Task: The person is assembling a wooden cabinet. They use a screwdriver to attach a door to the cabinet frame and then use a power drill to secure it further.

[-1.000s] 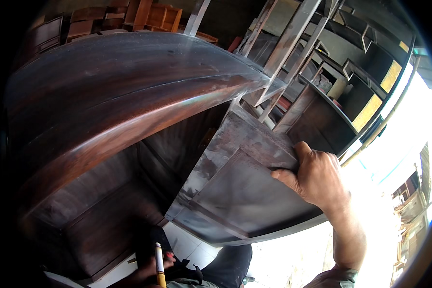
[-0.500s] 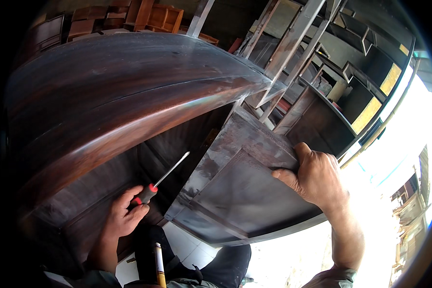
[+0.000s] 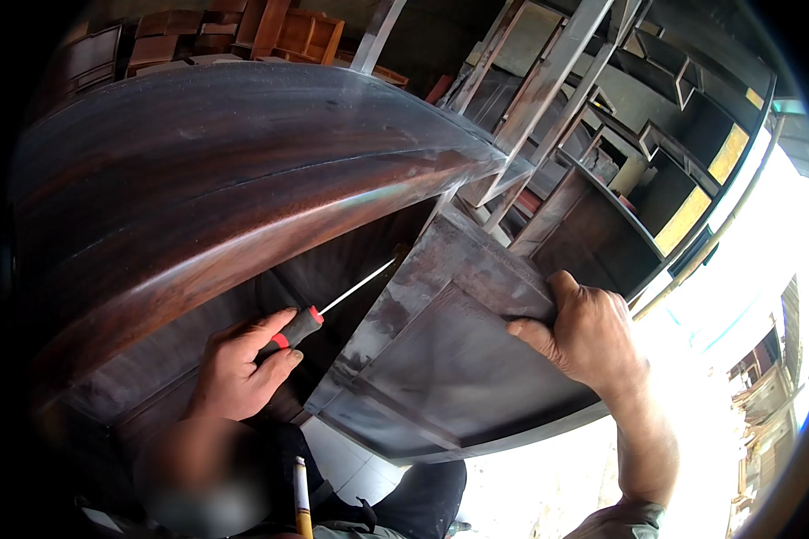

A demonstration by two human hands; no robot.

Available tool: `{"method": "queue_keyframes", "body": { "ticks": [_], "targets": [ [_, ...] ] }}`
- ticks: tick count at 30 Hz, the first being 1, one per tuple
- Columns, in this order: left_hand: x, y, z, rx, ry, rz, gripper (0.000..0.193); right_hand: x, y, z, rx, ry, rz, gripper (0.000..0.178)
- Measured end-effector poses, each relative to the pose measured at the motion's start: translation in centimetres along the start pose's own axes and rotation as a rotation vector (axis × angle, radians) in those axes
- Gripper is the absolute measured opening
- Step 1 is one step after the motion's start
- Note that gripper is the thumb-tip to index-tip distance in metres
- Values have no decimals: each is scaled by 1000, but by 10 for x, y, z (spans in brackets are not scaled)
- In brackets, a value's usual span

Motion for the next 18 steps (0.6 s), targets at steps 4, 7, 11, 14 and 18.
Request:
{"method": "queue_keyframes", "body": {
  "ticks": [4, 7, 11, 14, 18],
  "targets": [
    [0, -1, -1, -39, -13, 11, 38, 0, -1, 0, -7, 10, 6, 75],
    [1, -3, 1, -29, -4, 7, 38, 0, -1, 0, -6, 7, 15, 74],
    [4, -8, 4, -68, -9, 56, 37, 3, 2, 0, 2, 0, 13, 74],
    [0, -12, 4, -15, 38, 72, 37, -1, -3, -1, -13, 28, 18, 74],
    [6, -19, 10, -38, 15, 74, 35, -1, -2, 0, 1, 24, 5, 74]
  ]
}}
Point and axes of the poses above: each hand's wrist, its own z-axis away from the middle knuckle, its own x-axis out of the palm, y = z × x, the point moved 6 cm from there along -z, towards the middle knuckle, and after that the axes turned 5 degrees about x, right-handed, at the moved point
